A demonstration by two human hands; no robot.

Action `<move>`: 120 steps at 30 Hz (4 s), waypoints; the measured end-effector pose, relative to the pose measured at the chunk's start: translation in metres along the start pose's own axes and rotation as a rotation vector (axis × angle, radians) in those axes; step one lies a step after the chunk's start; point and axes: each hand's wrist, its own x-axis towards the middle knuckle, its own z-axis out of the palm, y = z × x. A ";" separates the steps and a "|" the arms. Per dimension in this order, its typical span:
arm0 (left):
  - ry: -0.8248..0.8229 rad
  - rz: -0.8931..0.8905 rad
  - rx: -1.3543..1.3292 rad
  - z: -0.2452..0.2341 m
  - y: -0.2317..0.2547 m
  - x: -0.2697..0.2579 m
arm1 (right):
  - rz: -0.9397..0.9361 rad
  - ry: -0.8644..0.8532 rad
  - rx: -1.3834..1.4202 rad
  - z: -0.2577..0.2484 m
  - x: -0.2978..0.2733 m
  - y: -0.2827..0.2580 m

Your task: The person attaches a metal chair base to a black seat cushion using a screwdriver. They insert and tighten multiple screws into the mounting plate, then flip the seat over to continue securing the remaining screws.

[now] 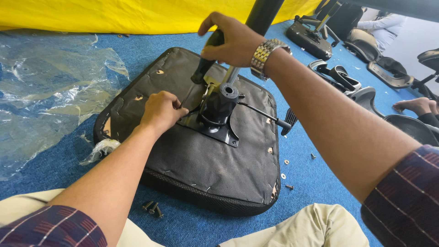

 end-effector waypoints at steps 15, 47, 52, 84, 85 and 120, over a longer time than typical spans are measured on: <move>0.075 0.048 -0.057 -0.033 -0.034 0.029 | 0.227 0.435 0.475 -0.007 -0.028 0.042; -0.993 -0.950 0.741 -0.119 -0.141 -0.023 | 0.762 -0.082 0.641 0.140 -0.223 0.030; -0.983 -0.931 0.758 -0.120 -0.128 -0.028 | 0.678 -0.184 0.129 0.134 -0.222 0.015; -0.258 -0.039 0.254 0.003 0.002 -0.005 | 0.582 0.592 1.112 0.075 0.043 0.166; -0.256 -0.036 0.267 0.003 0.002 -0.008 | 0.585 0.602 1.095 0.075 0.045 0.165; 0.184 0.670 -0.190 -0.017 0.122 -0.015 | 0.745 0.779 1.035 -0.056 -0.030 0.196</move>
